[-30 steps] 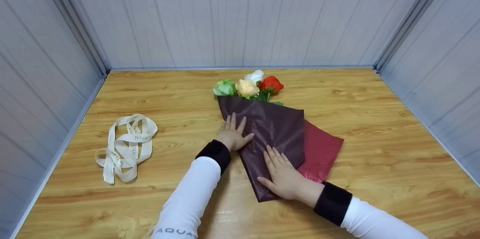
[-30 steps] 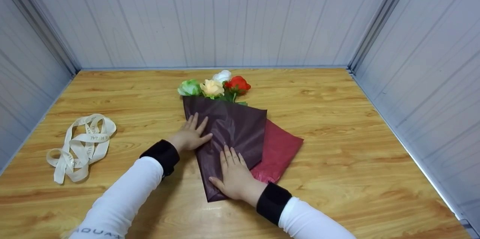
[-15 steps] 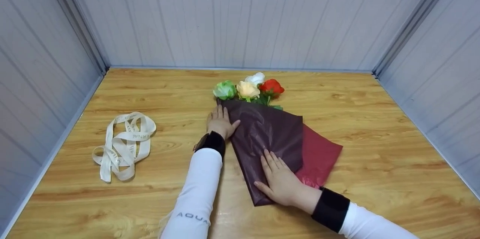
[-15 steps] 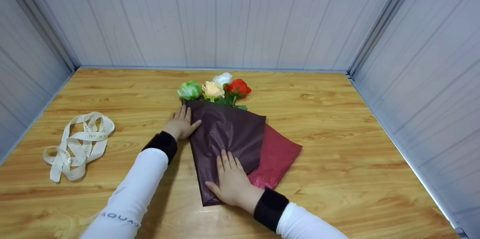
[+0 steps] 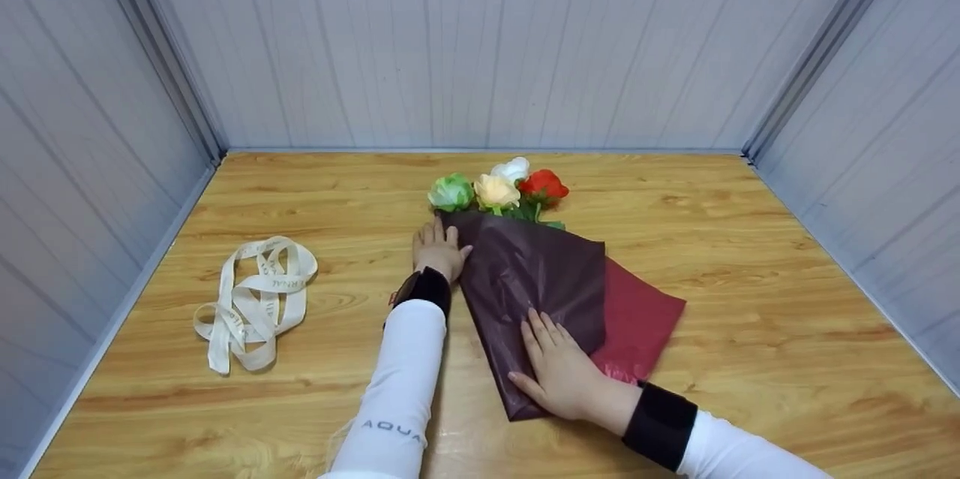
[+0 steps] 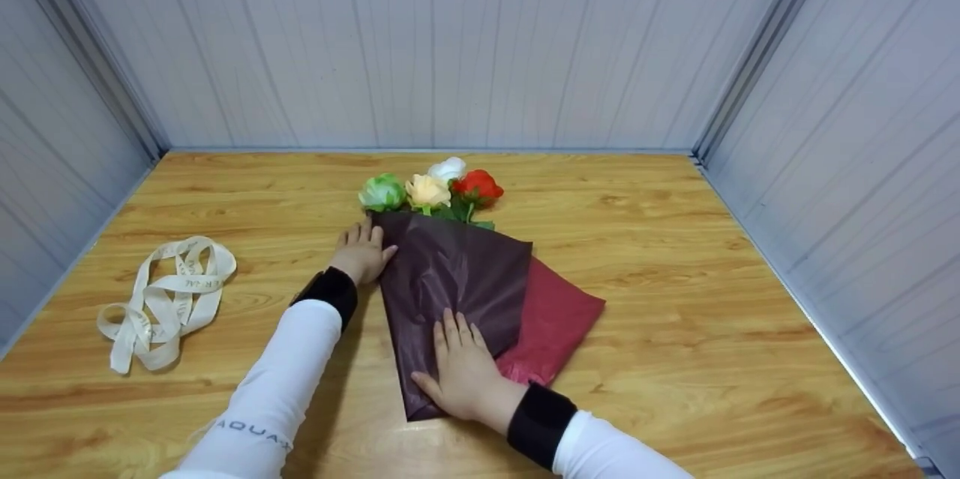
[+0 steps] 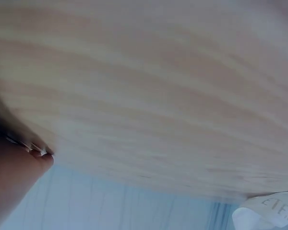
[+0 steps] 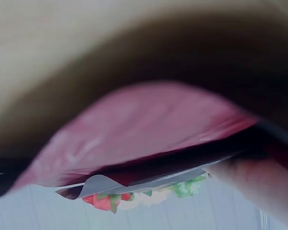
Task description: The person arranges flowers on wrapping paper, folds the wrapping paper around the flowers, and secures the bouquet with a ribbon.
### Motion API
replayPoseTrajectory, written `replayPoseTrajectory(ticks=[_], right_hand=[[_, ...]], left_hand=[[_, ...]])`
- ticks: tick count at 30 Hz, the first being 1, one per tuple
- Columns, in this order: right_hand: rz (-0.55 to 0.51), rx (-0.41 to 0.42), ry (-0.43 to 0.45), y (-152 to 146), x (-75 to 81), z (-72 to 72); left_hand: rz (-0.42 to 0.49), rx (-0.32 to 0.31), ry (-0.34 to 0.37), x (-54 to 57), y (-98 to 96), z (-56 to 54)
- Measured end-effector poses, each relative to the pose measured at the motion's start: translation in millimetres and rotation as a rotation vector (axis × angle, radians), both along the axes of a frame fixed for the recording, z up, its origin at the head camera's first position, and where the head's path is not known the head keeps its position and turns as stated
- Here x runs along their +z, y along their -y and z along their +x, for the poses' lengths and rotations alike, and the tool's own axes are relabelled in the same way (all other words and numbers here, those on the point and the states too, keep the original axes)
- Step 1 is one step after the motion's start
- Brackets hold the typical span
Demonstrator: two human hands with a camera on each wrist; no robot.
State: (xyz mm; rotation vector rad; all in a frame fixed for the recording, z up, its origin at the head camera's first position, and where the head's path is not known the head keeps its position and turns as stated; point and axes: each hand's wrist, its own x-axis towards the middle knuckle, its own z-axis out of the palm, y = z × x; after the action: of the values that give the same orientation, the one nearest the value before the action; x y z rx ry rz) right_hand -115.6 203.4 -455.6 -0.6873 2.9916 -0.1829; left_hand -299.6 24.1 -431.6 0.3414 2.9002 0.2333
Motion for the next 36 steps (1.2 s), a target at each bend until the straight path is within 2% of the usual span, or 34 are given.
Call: replayPoseTrajectory(ticks=[3,11,19,24,28,32,36], right_hand=[[0.000,0.001,0.005,-0.7,0.6,-0.9],[0.000,-0.001,0.014,-0.7,2.6,0.4],[0.000,-0.006,0.008,1.5,3.5,0.5],[0.007,-0.007,0.006,4.0,0.7,2.5],[0.003,0.001,0.007,6.3,-1.5,3.1],[0.003,-0.001,0.000,5.4,-0.6,2.5],[-0.003,-0.012,-0.002,3.0,1.1,3.3]], left_hand=[[0.012,-0.007,-0.019,-2.0,1.7,-2.7],[-0.055,-0.020,-0.071,-3.8,5.3,-5.7],[0.026,-0.013,-0.073,-2.0,7.4,-7.2],[-0.009,-0.003,-0.137,-13.3,6.4,-12.8],[-0.010,0.039,-0.206,-21.7,7.3,-17.1],[0.040,0.060,-0.176,-21.1,8.3,-21.1],[0.090,0.045,-0.142,-17.6,6.2,-22.8]])
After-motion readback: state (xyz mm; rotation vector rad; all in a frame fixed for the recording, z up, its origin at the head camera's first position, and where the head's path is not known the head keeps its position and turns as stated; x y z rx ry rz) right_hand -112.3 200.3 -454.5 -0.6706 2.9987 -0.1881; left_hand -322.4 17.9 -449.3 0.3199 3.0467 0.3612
